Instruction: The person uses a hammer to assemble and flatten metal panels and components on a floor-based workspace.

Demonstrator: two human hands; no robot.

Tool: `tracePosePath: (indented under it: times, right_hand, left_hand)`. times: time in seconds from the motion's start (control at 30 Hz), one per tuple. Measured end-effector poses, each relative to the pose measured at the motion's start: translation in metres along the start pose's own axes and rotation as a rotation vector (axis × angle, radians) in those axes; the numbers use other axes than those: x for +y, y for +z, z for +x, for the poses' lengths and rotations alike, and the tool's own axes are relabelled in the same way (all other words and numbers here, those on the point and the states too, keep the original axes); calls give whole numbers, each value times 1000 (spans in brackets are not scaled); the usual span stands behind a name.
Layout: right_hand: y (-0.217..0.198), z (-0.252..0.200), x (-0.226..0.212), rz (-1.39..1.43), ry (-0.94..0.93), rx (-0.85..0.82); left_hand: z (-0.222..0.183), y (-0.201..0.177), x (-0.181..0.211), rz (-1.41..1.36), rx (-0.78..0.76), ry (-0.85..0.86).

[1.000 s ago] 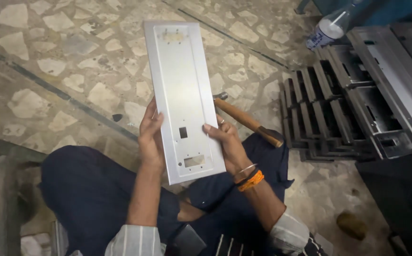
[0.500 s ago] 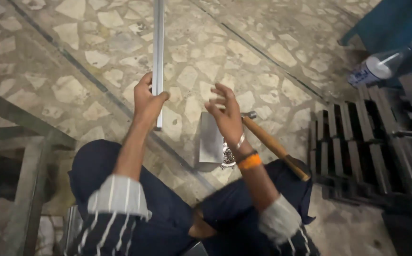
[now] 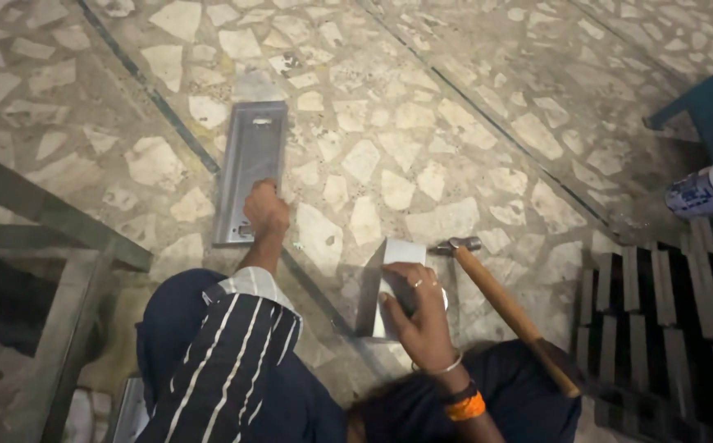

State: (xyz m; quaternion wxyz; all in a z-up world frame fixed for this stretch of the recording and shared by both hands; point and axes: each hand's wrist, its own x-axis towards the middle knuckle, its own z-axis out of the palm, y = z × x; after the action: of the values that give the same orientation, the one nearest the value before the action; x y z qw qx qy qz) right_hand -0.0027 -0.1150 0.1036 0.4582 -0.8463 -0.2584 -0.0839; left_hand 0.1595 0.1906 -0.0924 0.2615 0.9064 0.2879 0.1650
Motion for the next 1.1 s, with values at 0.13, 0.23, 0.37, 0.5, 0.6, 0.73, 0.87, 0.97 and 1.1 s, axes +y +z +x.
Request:
tracePosePath:
  times: [0.13, 0.23, 0.37, 0.5, 0.6, 0.73, 0.87, 0.97, 1.1]
  right_hand:
    - [-1, -5, 13, 24, 6, -9]
    - [0, -19, 46, 503, 231, 31]
    - [-5, -41, 102, 302, 395, 418]
    - [-11, -64, 167, -435, 174, -36]
    - [7, -73, 200, -430, 253, -96]
    - [19, -75, 203, -381, 393, -146]
    - [23, -83, 212, -477, 120, -115]
    - [24, -79, 208, -526, 120, -172]
    - [20, -75, 194, -658, 336, -275]
  left_hand:
    - [19, 17, -10, 122, -27, -35]
    - [21, 15, -10, 136, -33, -27]
    - [20, 16, -11, 126, 52, -50]
    - [-3, -2, 16, -108, 264, 82]
    - [-26, -12, 41, -238, 59, 76]
    - [-79, -31, 68, -318, -124, 47]
    - [-150, -56, 86, -335, -345, 125]
    - [-188, -69, 83, -340, -406, 242]
    - [-224, -87, 76, -359, -462, 482]
